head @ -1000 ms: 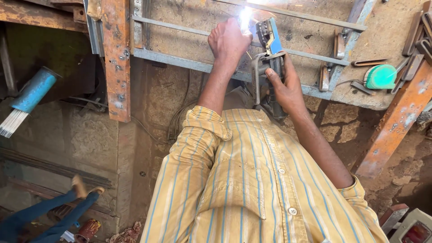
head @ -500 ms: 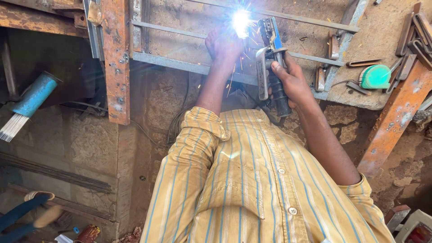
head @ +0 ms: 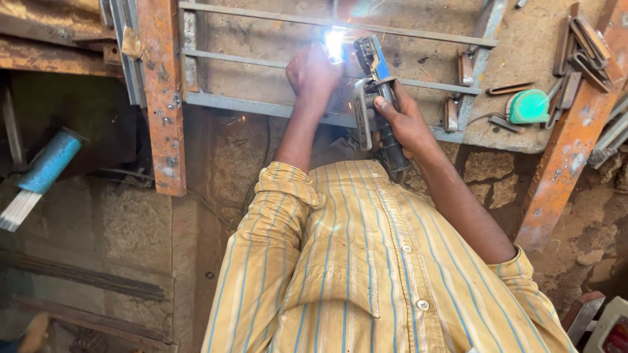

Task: The person positions metal pieces onto a metal grill frame by hand and welds them into place using a welding tool.

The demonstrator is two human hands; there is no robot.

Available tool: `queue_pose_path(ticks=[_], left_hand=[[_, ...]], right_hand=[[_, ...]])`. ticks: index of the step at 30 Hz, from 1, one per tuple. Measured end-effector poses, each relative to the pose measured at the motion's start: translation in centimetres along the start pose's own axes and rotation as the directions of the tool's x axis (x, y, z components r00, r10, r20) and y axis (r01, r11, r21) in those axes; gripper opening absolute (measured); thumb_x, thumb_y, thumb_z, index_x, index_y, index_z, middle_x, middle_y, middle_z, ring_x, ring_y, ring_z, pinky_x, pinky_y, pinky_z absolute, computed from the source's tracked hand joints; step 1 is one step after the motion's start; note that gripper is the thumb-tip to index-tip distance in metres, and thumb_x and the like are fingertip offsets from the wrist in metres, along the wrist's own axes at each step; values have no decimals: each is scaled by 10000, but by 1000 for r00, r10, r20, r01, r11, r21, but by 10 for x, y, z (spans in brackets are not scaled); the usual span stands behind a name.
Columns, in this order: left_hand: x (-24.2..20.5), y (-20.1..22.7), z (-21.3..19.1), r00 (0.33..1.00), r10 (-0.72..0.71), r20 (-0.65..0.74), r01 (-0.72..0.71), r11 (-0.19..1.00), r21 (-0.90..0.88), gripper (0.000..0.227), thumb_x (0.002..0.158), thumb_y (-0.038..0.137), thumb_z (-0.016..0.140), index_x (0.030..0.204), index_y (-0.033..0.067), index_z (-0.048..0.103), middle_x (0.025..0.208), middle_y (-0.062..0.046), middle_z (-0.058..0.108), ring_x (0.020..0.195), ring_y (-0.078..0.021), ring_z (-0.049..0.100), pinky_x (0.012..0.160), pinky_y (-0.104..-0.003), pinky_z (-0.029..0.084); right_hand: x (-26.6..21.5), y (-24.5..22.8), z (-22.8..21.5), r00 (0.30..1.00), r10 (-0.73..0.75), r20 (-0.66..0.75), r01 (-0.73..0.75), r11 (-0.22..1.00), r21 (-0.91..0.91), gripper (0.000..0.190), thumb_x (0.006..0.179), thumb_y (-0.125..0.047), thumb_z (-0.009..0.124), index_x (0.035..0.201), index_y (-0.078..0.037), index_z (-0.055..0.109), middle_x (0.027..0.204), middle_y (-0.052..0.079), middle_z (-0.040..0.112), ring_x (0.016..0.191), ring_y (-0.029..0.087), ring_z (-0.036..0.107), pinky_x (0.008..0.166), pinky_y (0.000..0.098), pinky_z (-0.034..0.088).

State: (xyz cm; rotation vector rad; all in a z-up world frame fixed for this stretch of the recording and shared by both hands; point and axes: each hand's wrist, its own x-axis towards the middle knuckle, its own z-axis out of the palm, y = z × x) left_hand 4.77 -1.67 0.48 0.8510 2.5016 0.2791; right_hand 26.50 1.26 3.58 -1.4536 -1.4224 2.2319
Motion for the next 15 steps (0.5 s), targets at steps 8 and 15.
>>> queue_pose_path(ticks=[8, 15], left_hand=[[1, -6, 12, 980, 117, -164, -116, 993, 11, 338, 773, 385, 775, 825, 51, 756, 836, -206, 732, 822, -401, 707, 752, -504, 539], [2, -7, 10, 974, 194, -119, -181, 977, 110, 293, 780, 366, 801, 830, 79, 765, 787, -179, 731, 765, -354, 718, 711, -475, 543]], right_hand=[[-41, 41, -62, 973, -220, 74, 142, 818, 558, 530, 949, -287, 783, 1356, -34, 556, 1093, 59, 691, 911, 167, 687, 797, 330, 606], [-141, 46, -148, 893, -319, -318, 447, 533, 719, 560, 951, -172, 699, 1460, -65, 493, 1244, 133, 649, 1165, 287, 632, 1122, 493, 501]])
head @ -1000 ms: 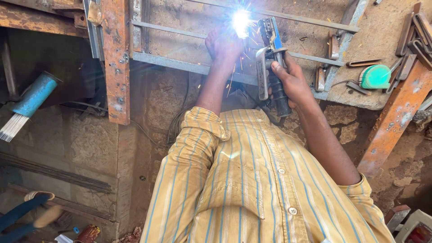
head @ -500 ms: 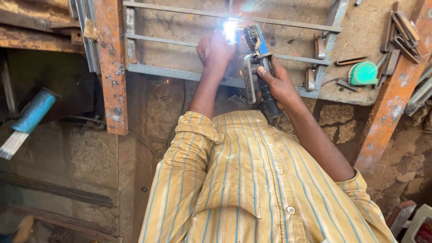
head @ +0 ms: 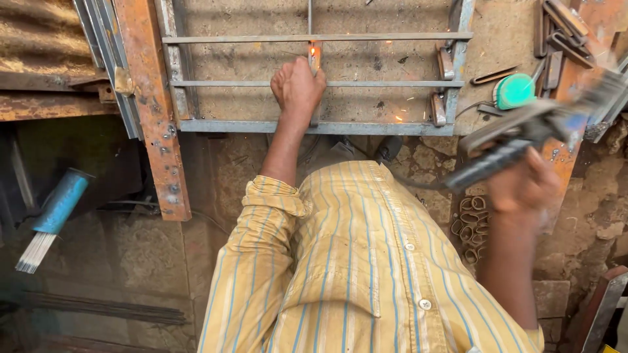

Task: The person positions metal pieces onto a metal grill frame by hand and welds them into place using a welding tool.

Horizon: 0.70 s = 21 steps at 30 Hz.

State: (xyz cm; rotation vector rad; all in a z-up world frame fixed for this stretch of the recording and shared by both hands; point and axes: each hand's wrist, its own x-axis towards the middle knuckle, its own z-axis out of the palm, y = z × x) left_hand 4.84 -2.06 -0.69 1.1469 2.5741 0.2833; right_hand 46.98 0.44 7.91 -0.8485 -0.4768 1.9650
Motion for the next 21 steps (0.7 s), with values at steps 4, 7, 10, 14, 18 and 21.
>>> queue_pose_path(ticks=[4, 7, 10, 14, 18, 21], left_hand=[[5, -19, -9, 986, -24, 163, 30, 999, -37, 276, 922, 408, 722, 929, 136, 770, 795, -122, 739, 733, -266, 711, 694, -437, 531], [9, -61, -22, 998, -48, 50, 55, 987, -153, 187, 967, 331, 692, 1040, 174, 761, 847, -87, 751, 743, -228, 699, 654, -397, 537], [6, -95, -37, 998, -55, -10, 52, 981, -188, 147, 955, 233, 698, 1081, 187, 758, 912, -62, 768, 778, -216, 711, 685, -386, 548], [-16, -110, -57, 965, 121, -233, -186, 941, -283, 152, 917, 121, 737, 1064, 108, 771, 1011, -112, 767, 862, -285, 722, 747, -428, 564], [-25, -103, -67, 966, 128, -226, -199, 923, -328, 122, 910, 124, 752, 1030, 103, 766, 1017, -98, 769, 894, -291, 732, 767, -428, 560], [-26, -98, -70, 973, 108, -206, -177, 917, -357, 119, 917, 125, 746, 1034, 106, 765, 1025, -90, 765, 901, -286, 730, 773, -424, 558]], right_hand=[[-38, -37, -21, 977, -209, 39, 212, 947, -241, 577, 984, 101, 590, 1518, -27, 410, 1324, 199, 604, 1204, 298, 638, 1177, 454, 503], [-63, -48, -44, 913, -349, -211, 259, 897, -359, 674, 907, 172, 548, 1536, -22, 408, 1481, 197, 613, 1122, 303, 704, 1036, 415, 595], [-70, -46, -83, 843, -467, -267, 181, 714, -677, 593, 1013, 174, 602, 1572, 51, 448, 1361, 196, 571, 1130, 223, 652, 1069, 361, 590], [-64, -38, -143, 824, -565, -42, -110, -87, -990, 669, 911, 213, 660, 1526, 30, 471, 1281, 259, 598, 1089, 321, 700, 951, 430, 580], [-40, -17, -198, 719, -648, -250, -443, -151, -884, 704, 898, 120, 671, 1554, -15, 455, 1229, 159, 630, 1007, 259, 703, 888, 414, 583], [-29, -8, -212, 718, -651, -247, -475, -197, -858, 666, 940, 103, 650, 1562, -24, 450, 1233, 181, 590, 1011, 299, 692, 856, 449, 604]])
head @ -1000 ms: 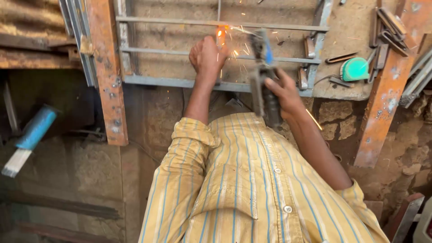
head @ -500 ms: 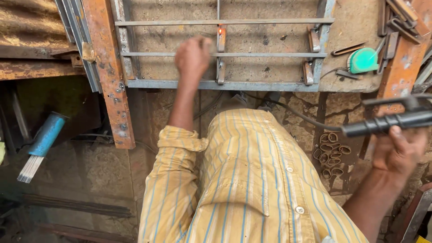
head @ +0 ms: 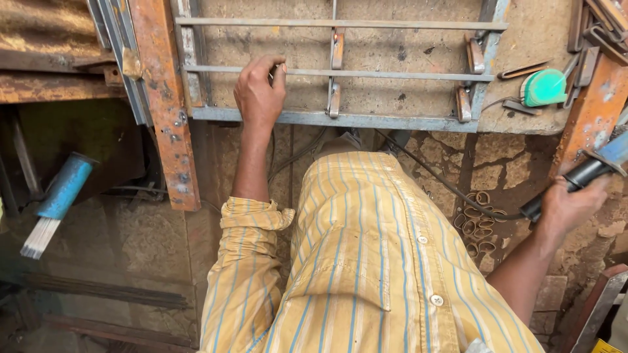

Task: The person positions metal pieces onto a metal grill frame by hand and welds them into place using a welding tool.

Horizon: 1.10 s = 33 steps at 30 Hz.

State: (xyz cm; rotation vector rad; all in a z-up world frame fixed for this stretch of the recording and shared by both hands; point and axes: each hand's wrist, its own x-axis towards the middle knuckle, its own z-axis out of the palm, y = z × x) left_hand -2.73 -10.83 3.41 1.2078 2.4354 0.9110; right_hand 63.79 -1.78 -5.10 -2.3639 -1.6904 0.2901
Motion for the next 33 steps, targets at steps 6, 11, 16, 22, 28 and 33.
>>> queue_pose_path(ticks=[6, 11, 16, 22, 28, 33], left_hand=[[4, -1, 8, 997, 72, -10, -72, 996, 46, 107, 907, 173, 770, 987, 103, 769, 987, -80, 753, 967, -295, 676, 940, -454, 456], [1, -11, 25, 997, 76, 22, -76, 997, 7, 130, 908, 205, 771, 1000, 114, 764, 996, -75, 736, 1009, -277, 657, 1045, -464, 399], [6, -24, 44, 995, 37, 90, -42, 998, 51, 103, 930, 224, 759, 1001, 149, 763, 1015, -45, 752, 1008, -223, 672, 1105, -498, 366], [12, -13, 57, 989, 120, 92, -126, 990, 70, 112, 930, 228, 774, 1019, 160, 765, 1046, -54, 754, 1023, -239, 663, 1071, -513, 370], [9, 31, 44, 979, 197, 45, -196, 980, -19, 142, 938, 179, 781, 1057, 105, 760, 1054, -92, 741, 1021, -303, 650, 984, -438, 438], [17, 49, 38, 980, 197, 40, -197, 980, -4, 139, 963, 193, 775, 1079, 117, 764, 1071, -83, 744, 1009, -285, 648, 998, -465, 425]], right_hand=[[-8, -9, 25, 967, -196, -163, 197, 980, -10, 859, 901, 26, 752, 1604, 67, 259, 1270, 252, 539, 1076, 346, 652, 901, 505, 580], [-13, -5, 29, 955, -228, -187, 238, 971, 30, 868, 894, 22, 726, 1628, 59, 264, 1286, 248, 536, 1131, 338, 629, 963, 501, 564], [19, -2, 18, 996, 44, -73, -24, 966, 257, 662, 1036, -11, 667, 1656, -74, 444, 1299, 141, 607, 1072, 253, 687, 937, 468, 605], [34, 2, 33, 936, -152, -316, 194, 975, 106, 874, 885, 30, 791, 1607, 8, 300, 1435, 209, 607, 1165, 276, 717, 993, 422, 567], [16, -39, 26, 924, 341, -174, -273, 905, 326, 844, 957, -116, 764, 1631, -118, 256, 1491, 235, 397, 1079, 275, 676, 835, 372, 620], [21, -92, 7, 875, -196, -444, 215, 977, -6, 668, 915, -38, 808, 1497, -106, 488, 1451, 157, 443, 1290, 345, 568, 1032, 436, 583]])
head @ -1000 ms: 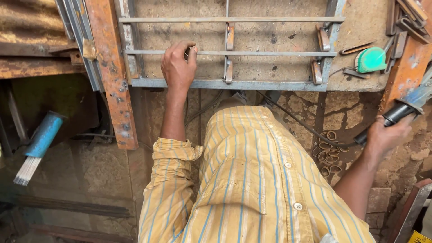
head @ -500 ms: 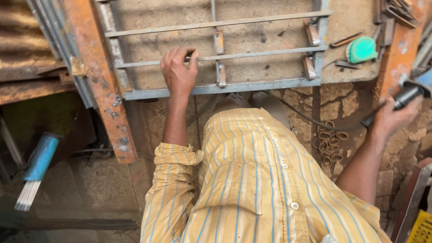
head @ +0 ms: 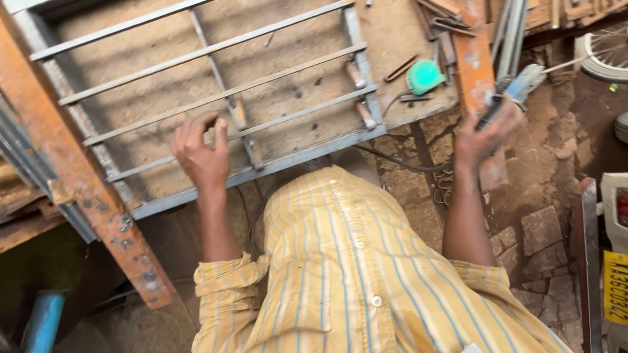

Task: The person positions metal pieces onto a metal grill frame by hand and welds them into place using a welding tool.

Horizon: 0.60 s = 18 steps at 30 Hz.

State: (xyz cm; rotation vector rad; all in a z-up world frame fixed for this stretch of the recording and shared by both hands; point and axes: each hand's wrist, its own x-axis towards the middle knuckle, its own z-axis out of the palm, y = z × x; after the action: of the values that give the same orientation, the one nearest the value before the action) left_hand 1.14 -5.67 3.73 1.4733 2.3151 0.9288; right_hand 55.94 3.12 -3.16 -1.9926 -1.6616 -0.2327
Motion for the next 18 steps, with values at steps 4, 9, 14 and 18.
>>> queue_pose_path(ticks=[4, 9, 14, 18], left_hand=[[4, 14, 4, 996, 82, -25, -80, 994, 68, 106, 993, 193, 772, 1079, 130, 770, 1075, -78, 749, 1046, -280, 654, 1086, -521, 381], [7, 38, 2, 998, 59, 2, -59, 998, 38, 105, 1005, 210, 750, 1078, 136, 767, 1069, -71, 749, 1026, -262, 656, 1103, -508, 392], [3, 50, 2, 992, 124, -27, -124, 992, 10, 131, 1010, 195, 740, 1114, 118, 763, 1124, -91, 752, 1108, -289, 662, 1120, -504, 380], [-1, 61, 0, 993, 118, -8, -118, 993, -19, 140, 1009, 197, 742, 1111, 105, 766, 1109, -103, 760, 1074, -261, 678, 1060, -472, 459]], right_hand=[[44, -44, 14, 952, -14, 307, -86, 947, 310, 435, 992, -87, 763, 1405, -96, 626, 1293, 122, 577, 1173, 260, 640, 997, 431, 584], [76, -95, 30, 772, -435, 463, 303, 893, 333, 415, 901, -119, 806, 1307, -143, 725, 1335, 97, 647, 1245, 303, 617, 1117, 507, 441], [68, -127, 94, 556, -643, 527, 727, 683, 67, 338, 755, -197, 788, 1089, -241, 758, 1271, 176, 676, 1194, 317, 611, 1076, 595, 339], [74, -121, 100, 724, -562, 400, 508, 827, 242, 32, 1053, -186, 741, 1065, -174, 715, 1287, 131, 677, 1225, 256, 626, 1100, 531, 434]])
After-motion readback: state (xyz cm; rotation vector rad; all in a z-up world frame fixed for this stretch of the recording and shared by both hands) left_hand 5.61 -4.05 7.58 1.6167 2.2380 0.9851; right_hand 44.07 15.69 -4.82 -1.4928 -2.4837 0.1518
